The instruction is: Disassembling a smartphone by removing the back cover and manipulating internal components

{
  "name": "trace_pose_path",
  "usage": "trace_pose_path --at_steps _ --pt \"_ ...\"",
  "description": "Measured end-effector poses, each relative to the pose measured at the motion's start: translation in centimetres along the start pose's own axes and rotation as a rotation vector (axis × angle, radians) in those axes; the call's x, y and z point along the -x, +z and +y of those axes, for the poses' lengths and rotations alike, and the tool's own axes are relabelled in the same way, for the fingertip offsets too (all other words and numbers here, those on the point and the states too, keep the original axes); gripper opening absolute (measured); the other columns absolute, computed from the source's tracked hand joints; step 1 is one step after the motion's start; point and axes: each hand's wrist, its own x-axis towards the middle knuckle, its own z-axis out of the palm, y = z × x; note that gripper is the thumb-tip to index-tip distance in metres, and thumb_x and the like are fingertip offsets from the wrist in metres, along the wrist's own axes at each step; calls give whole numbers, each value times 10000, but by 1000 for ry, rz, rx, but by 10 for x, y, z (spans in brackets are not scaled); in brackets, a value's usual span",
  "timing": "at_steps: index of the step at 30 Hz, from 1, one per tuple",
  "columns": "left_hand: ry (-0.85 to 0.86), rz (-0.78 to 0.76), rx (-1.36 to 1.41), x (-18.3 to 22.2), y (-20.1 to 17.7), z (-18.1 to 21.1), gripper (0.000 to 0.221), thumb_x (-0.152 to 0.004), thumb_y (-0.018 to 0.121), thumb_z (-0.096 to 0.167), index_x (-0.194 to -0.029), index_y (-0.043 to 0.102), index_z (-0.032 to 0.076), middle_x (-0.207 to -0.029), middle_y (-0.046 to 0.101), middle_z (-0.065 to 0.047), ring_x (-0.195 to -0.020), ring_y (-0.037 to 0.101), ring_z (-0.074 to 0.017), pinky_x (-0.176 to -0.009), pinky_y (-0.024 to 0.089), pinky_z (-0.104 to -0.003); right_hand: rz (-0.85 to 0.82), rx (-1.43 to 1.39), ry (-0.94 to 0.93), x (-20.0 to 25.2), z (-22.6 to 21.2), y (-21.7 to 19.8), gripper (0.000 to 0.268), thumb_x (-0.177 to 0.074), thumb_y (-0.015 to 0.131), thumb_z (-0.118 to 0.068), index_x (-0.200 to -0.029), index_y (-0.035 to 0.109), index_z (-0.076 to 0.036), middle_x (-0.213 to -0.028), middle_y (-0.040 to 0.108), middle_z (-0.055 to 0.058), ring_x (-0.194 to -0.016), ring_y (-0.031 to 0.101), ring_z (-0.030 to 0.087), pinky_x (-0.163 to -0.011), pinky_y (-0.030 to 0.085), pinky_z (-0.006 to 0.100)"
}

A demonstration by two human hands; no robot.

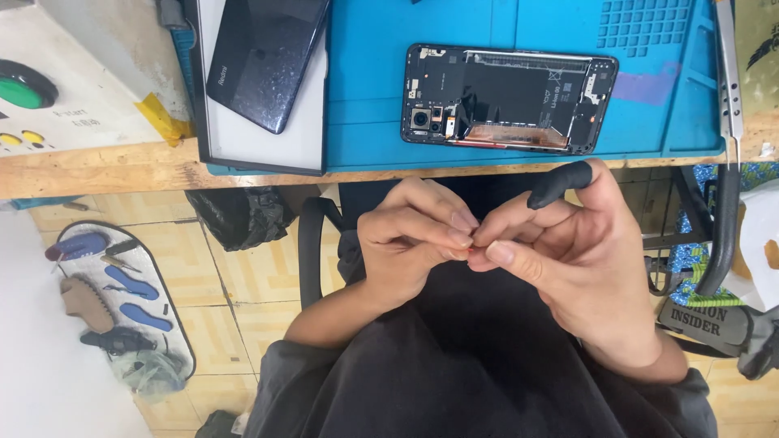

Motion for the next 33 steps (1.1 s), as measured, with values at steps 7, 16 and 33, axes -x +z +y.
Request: trace_pose_path --at_steps 7,16,33 --pt "18 -16 -25 -3 1 4 136 -977 850 154 -1105 805 154 -1126 727 9 -1029 753 -173 -957 685 -279 -1 125 -151 4 -3 7 496 -918 750 93 -1179 381 -112 -996 759 282 -888 842 314 -828 786 389" --pt "51 -57 42 -3 -3 3 130 -1000 828 84 -1121 793 113 -1144 714 -27 -992 775 -193 -889 717 -290 -76 252 -383 11 5 5 838 -894 743 213 -1461 275 -188 -1068 718 335 -940 852 370 -883 806 393" --pt "23 -39 -48 -5 -32 -19 161 -972 843 18 -1118 787 57 -1163 701 -56 -1008 785 -220 -920 750 -306 -107 588 -327 -27 22 -9 375 -822 839 84 -1049 546 26 -990 806 204 -798 879 199 -703 730 215"
